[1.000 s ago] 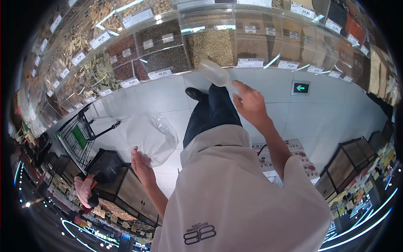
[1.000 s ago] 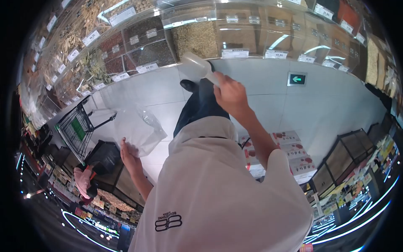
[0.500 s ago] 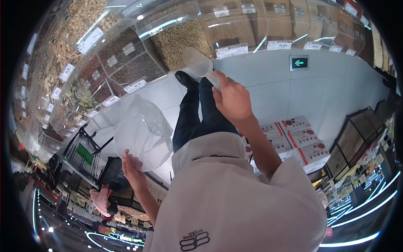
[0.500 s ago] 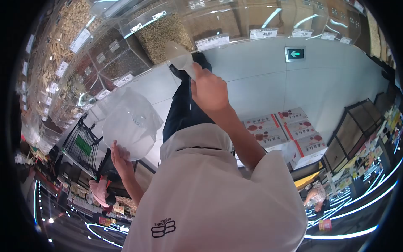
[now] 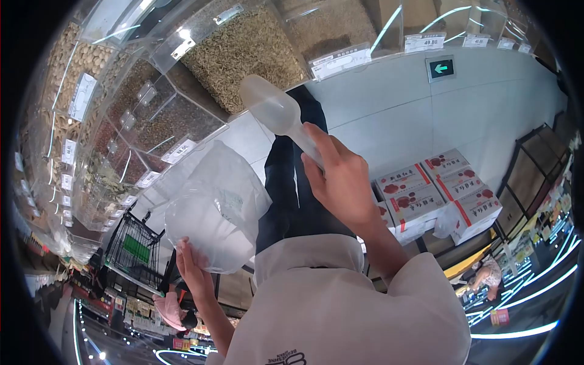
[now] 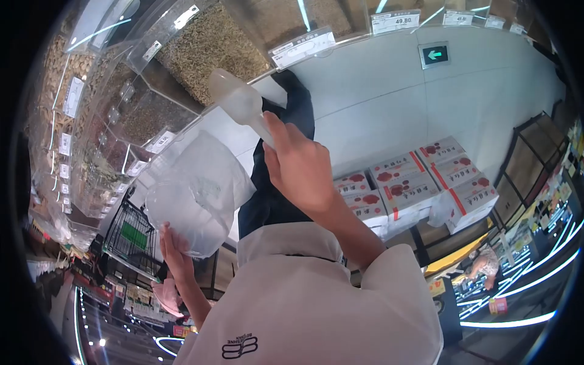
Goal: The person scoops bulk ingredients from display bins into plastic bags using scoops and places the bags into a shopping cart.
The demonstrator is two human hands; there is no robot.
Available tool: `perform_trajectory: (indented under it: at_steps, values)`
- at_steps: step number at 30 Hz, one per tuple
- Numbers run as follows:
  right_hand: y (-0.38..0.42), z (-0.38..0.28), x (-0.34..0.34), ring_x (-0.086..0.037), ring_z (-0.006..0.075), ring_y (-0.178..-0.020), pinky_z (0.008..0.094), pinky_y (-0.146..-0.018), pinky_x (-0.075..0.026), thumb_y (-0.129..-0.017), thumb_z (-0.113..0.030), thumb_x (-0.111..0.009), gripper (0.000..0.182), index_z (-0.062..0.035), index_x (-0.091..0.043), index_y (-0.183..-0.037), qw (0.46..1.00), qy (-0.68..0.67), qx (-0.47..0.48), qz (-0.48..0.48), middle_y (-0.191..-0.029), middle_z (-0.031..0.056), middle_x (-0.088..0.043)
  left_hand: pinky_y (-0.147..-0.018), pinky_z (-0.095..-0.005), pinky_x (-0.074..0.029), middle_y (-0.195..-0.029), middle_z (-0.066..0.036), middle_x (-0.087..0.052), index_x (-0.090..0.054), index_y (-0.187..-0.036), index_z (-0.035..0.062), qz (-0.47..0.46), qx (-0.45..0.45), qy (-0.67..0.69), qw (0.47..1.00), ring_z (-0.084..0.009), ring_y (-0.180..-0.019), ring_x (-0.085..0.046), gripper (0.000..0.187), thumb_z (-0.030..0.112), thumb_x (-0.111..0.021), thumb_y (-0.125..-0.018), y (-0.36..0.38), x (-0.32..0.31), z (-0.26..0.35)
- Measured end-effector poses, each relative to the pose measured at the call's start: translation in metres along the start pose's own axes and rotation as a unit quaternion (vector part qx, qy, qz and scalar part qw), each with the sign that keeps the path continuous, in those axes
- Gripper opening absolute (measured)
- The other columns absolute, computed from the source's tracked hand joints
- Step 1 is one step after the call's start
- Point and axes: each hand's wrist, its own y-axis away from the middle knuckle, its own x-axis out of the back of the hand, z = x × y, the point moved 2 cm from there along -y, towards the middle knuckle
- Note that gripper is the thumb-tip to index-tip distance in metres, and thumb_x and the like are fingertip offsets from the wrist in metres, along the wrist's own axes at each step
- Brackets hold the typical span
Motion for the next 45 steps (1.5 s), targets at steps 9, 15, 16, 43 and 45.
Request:
perform_trajectory:
  at_steps: [9, 15, 16, 43, 45]
  values:
    - [-0.001, -0.014, 0.014, -0.069, 0.0382, -0.076, 0.0456, -0.063, -0.053, -0.087, -0.005, -0.067, 0.046, -0.007, -0.057, -0.132, 0.994, 0.096, 0.022, 0.046, -0.095, 0.0176, -0.069, -0.052, -0.0218, -0.027, -0.074, 0.01, -0.04, -0.061, -0.113, 0.0074, -0.088, 0.011, 0.019, 0.996, -0.0007, -0.059, -0.033, 0.019, 0.024, -0.055, -0.105, -0.014, -0.002, -0.005]
    - [-0.009, -0.021, 0.007, -0.067, 0.0358, -0.068, 0.045, -0.06, -0.053, -0.086, -0.007, -0.068, 0.047, -0.0071, -0.057, -0.131, 0.993, 0.094, 0.032, 0.057, -0.089, 0.0149, -0.067, -0.052, -0.022, -0.027, -0.073, 0.01, -0.039, -0.061, -0.114, 0.0075, -0.1, 0.002, -0.004, 0.995, -0.001, -0.059, -0.032, 0.02, 0.025, -0.055, -0.105, -0.021, 0.014, -0.013]
    - [-0.01, -0.021, 0.005, -0.067, 0.0356, -0.068, 0.0449, -0.059, -0.053, -0.086, -0.007, -0.069, 0.047, -0.0071, -0.057, -0.131, 0.994, 0.085, 0.031, 0.059, -0.089, 0.0145, -0.067, -0.052, -0.022, -0.027, -0.072, 0.01, -0.038, -0.061, -0.114, 0.0074, -0.088, 0.006, -0.011, 0.996, -0.0011, -0.058, -0.032, 0.02, 0.025, -0.055, -0.105, -0.021, 0.016, -0.015]
    - [0.021, 0.014, 0.016, -0.065, 0.0352, -0.065, 0.0443, -0.058, -0.053, -0.085, -0.005, -0.068, 0.05, -0.0045, -0.055, -0.134, 0.994, 0.033, 0.034, 0.098, -0.083, 0.0148, -0.063, -0.052, -0.0235, -0.026, -0.066, 0.009, -0.036, -0.06, -0.112, 0.0045, -0.149, 0.016, -0.096, 0.984, -0.0031, -0.056, -0.033, 0.023, 0.025, -0.053, -0.106, -0.026, -0.026, -0.025]
    - [0.018, 0.014, 0.016, -0.065, 0.0353, -0.064, 0.0446, -0.058, -0.053, -0.085, -0.005, -0.068, 0.051, -0.0049, -0.055, -0.134, 0.994, 0.047, 0.033, 0.095, -0.083, 0.0148, -0.063, -0.052, -0.0238, -0.026, -0.066, 0.008, -0.036, -0.06, -0.111, 0.0047, -0.148, 0.016, -0.083, 0.985, -0.0034, -0.057, -0.032, 0.023, 0.026, -0.052, -0.106, -0.024, -0.026, -0.028]
